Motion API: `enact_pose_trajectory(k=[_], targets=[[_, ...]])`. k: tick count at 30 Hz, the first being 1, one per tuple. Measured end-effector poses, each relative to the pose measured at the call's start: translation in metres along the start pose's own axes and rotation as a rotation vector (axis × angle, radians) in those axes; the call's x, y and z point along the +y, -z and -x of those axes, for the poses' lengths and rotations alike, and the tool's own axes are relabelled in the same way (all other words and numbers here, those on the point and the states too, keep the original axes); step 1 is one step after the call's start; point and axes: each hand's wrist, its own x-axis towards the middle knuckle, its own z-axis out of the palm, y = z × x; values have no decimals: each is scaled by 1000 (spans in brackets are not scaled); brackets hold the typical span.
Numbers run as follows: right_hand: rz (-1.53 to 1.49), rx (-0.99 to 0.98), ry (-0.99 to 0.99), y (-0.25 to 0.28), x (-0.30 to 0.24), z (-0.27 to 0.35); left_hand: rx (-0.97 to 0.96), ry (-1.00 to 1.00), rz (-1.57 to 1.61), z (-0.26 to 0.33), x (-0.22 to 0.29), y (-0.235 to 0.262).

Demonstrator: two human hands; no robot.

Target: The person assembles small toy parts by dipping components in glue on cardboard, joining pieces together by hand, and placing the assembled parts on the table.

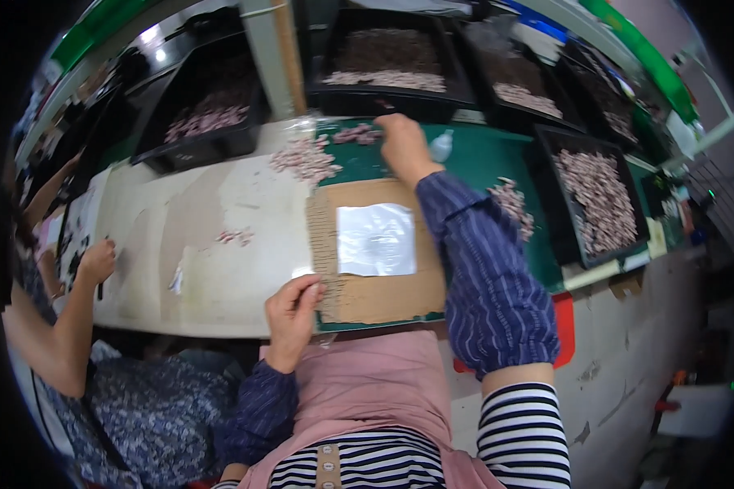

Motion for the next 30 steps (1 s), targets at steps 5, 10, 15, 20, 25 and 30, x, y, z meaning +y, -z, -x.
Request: enact_pose_trajectory(k=[5, 10, 15, 20, 25, 30], targets=[[175, -163, 22, -14, 20, -2, 12, 54, 61, -5, 12, 10], [230, -156, 3, -1, 10, 7, 301, 52, -177, -38, 7, 63], [-297, -182, -331, 25, -19, 22, 277, -70, -539, -81, -8, 96], [-782, -203, -390, 51, -62, 62, 237, -57, -777, -89, -7, 90], [-949, -205, -535, 81, -83, 89, 188, -104, -747, -90, -7, 83], [-839, -141, -544, 89, -92, 114, 155, -155, -782, -84, -10, 84]])
